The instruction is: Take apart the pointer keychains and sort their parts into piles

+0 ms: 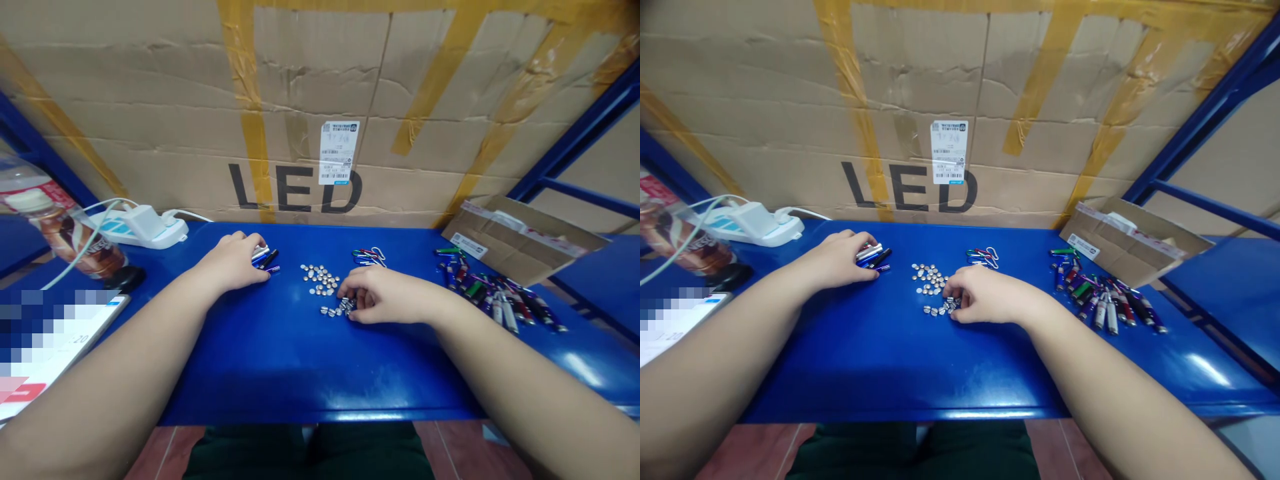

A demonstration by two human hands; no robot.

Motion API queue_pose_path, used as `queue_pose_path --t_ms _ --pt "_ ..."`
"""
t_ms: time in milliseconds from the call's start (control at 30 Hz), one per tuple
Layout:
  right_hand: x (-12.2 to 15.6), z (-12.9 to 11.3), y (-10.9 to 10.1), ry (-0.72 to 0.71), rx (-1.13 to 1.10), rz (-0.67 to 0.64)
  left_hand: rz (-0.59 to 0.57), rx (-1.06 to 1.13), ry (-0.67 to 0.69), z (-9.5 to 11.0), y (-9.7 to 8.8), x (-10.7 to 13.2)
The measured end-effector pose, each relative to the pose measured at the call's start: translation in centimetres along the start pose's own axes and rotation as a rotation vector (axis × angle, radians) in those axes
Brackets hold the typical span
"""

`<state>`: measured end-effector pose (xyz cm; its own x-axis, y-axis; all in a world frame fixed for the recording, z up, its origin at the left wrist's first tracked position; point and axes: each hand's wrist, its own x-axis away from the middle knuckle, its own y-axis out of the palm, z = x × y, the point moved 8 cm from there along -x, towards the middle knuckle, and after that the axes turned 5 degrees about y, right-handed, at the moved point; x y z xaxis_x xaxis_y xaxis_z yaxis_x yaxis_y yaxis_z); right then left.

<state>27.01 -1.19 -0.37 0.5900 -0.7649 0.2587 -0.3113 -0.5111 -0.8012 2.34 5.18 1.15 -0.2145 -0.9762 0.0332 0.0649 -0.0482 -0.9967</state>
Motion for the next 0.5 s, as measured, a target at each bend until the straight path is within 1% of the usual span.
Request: queue_pose_path --t_ms 400,500 --pt "-0.5 -2.7 1.4 -0.126 -0.046 0.035 -0.016 0.027 -0.005 -0.3 0.3 -0.2" --pt "-0.7 -2.8 1.6 -0.142 -0.053 0.045 -0.02 0.039 -0.013 -0.4 0.3 -0.2"
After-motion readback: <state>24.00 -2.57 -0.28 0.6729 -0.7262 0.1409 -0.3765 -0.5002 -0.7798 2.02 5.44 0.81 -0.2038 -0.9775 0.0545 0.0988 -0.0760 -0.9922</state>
